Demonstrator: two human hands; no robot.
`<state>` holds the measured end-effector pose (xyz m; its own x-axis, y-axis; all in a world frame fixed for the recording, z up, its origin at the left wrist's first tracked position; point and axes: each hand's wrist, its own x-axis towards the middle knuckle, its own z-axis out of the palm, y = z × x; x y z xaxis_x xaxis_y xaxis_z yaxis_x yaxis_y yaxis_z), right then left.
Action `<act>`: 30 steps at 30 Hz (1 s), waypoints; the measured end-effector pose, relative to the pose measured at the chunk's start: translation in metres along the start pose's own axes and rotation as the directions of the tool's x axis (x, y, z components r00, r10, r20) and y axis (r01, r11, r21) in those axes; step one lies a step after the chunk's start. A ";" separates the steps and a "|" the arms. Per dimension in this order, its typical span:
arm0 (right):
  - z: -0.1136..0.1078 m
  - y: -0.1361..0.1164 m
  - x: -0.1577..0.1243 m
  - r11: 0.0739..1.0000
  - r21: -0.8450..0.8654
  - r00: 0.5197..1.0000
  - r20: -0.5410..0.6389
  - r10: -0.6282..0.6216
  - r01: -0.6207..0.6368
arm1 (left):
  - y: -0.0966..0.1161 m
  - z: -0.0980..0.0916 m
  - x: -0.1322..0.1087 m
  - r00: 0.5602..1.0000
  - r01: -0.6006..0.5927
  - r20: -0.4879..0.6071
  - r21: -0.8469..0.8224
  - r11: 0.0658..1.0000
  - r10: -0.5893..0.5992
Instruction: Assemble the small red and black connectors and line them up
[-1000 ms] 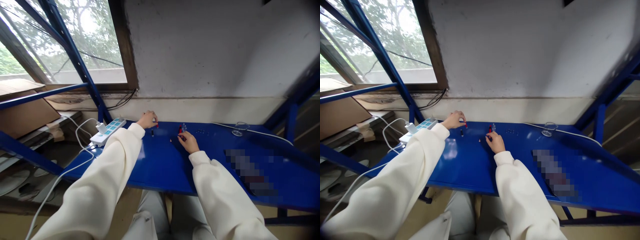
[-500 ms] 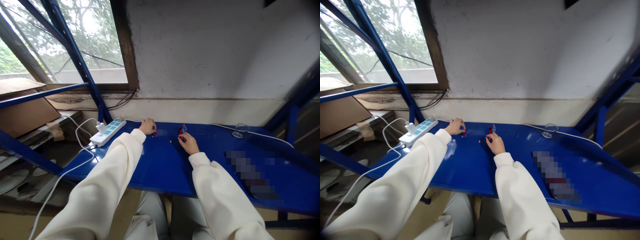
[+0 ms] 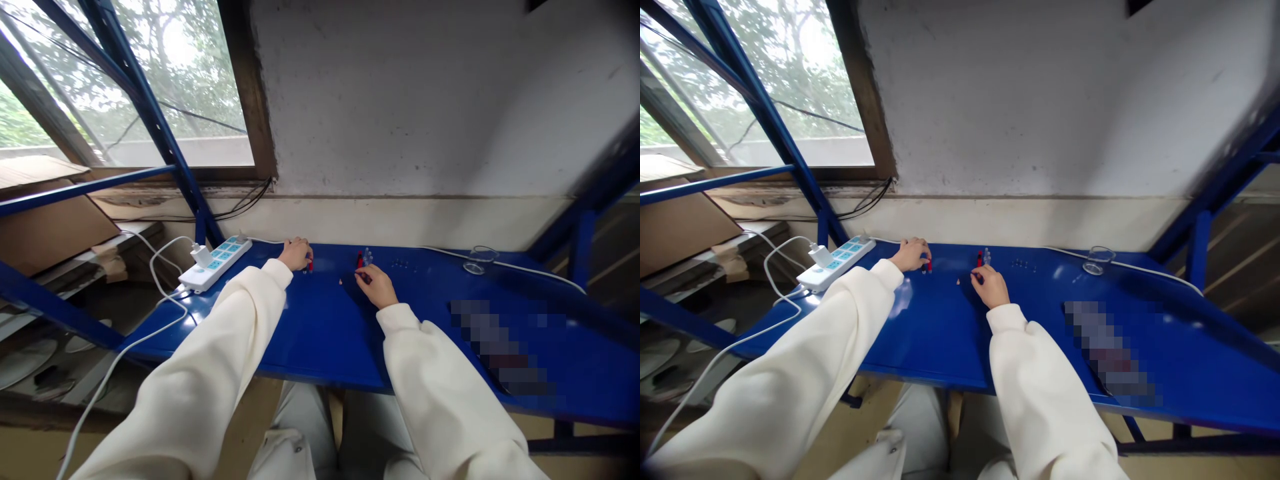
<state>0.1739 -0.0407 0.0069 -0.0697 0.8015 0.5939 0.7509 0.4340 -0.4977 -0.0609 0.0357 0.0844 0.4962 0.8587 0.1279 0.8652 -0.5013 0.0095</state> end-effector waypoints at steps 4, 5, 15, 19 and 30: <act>-0.001 -0.001 0.000 1.000 -0.001 1.000 0.000 -0.003 0.003 | 0.002 -0.002 -0.001 1.000 0.002 0.009 -0.009 1.000 -0.002; -0.001 -0.001 0.000 1.000 -0.001 1.000 0.000 -0.003 0.003 | 0.002 -0.002 -0.001 1.000 0.001 0.009 -0.012 1.000 -0.001; 0.000 0.000 0.000 0.999 -0.037 1.000 -0.004 0.020 -0.021 | 0.004 -0.004 -0.003 1.000 0.000 0.017 -0.012 1.000 0.000; -0.001 0.001 0.000 0.994 -0.087 0.998 -0.011 0.066 -0.067 | 0.005 -0.006 -0.005 1.000 -0.006 0.010 -0.007 1.000 0.007; -0.002 0.003 -0.001 0.933 -0.269 0.970 -0.013 0.244 -0.238 | 0.010 -0.011 -0.007 0.994 -0.033 -0.106 -0.022 0.999 0.031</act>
<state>0.1775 -0.0416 0.0062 0.1236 0.8778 0.4628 0.8940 0.1039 -0.4359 -0.0563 0.0234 0.0948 0.5120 0.8270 0.2323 0.8465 -0.5317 0.0270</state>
